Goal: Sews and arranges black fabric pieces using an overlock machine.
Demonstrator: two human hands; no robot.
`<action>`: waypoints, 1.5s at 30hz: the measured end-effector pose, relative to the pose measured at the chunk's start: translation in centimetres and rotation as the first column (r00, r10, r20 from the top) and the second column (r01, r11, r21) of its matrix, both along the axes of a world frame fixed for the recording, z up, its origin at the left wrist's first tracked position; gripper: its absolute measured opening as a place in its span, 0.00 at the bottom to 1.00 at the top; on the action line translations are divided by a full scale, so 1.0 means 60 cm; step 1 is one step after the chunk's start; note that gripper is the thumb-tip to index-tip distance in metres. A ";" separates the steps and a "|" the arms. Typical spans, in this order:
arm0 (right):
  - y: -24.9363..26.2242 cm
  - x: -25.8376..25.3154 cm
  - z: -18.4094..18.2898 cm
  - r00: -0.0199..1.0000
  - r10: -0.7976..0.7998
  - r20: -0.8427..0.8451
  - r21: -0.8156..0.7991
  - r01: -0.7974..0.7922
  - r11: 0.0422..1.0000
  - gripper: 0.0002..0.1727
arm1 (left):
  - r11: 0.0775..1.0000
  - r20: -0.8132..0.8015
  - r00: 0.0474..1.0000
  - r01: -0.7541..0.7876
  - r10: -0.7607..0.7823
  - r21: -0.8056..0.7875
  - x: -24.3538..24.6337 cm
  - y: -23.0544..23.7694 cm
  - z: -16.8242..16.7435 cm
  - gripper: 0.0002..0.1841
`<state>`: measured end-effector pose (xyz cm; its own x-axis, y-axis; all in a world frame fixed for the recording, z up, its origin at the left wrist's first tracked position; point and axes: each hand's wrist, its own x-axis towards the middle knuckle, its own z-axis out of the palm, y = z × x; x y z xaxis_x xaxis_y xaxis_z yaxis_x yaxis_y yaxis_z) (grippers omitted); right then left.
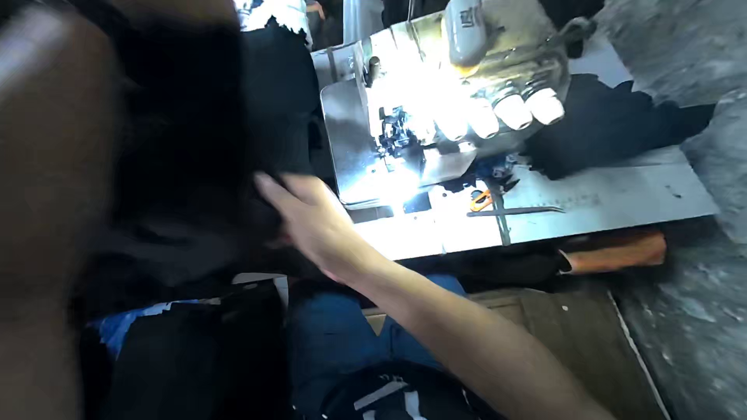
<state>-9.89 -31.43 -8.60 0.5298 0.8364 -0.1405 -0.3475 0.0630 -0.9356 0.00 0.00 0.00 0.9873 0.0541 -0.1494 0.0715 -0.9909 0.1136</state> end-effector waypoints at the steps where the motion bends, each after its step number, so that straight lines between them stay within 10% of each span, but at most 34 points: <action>1: -0.058 0.002 -0.046 0.994 -0.007 -0.110 -0.035 0.004 0.999 0.22 | 0.990 -0.044 0.990 0.131 -0.133 -0.044 0.004 -0.064 -0.032 0.16; 4: -0.211 0.014 -0.133 0.986 -0.052 -0.159 -0.139 0.030 0.990 0.17 | 0.930 0.015 0.953 0.299 -0.303 -0.214 -0.012 -0.208 -0.122 0.15; 8: -0.293 0.076 -0.155 0.960 0.169 0.224 -0.280 -0.103 0.955 0.21 | 0.949 0.290 0.936 0.256 -0.197 -0.185 -0.057 -0.287 -0.182 0.17; 10: -0.266 0.101 -0.148 0.856 0.180 0.484 -0.427 0.052 0.903 0.23 | 0.974 0.322 0.939 0.178 -0.124 -0.143 -0.067 -0.301 -0.197 0.18; 13: -0.198 0.103 -0.180 0.697 -0.109 0.708 -0.242 0.385 0.890 0.25 | 0.979 0.382 0.923 0.114 -0.042 -0.168 -0.073 -0.308 -0.201 0.13; 25: -0.174 0.082 -0.173 0.868 -0.385 0.313 -0.024 0.412 0.911 0.05 | 0.933 0.532 0.846 0.228 -0.048 -0.279 -0.092 -0.309 -0.218 0.08; 35: -0.159 0.134 -0.188 0.690 -0.563 0.454 0.009 0.629 0.778 0.25 | 0.954 0.291 0.932 -0.137 0.215 -0.266 -0.027 -0.319 -0.183 0.14; 45: -0.166 0.135 -0.179 0.694 -0.540 0.477 0.036 0.599 0.800 0.26 | 0.957 0.416 0.863 -0.267 0.288 -0.110 -0.039 -0.343 -0.194 0.24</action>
<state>-1.78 -41.37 -19.34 0.9246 0.3463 0.1588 0.1714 -0.0058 -0.9852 -2.32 -20.60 -11.66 0.9015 0.3385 0.2695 0.2771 -0.9301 0.2412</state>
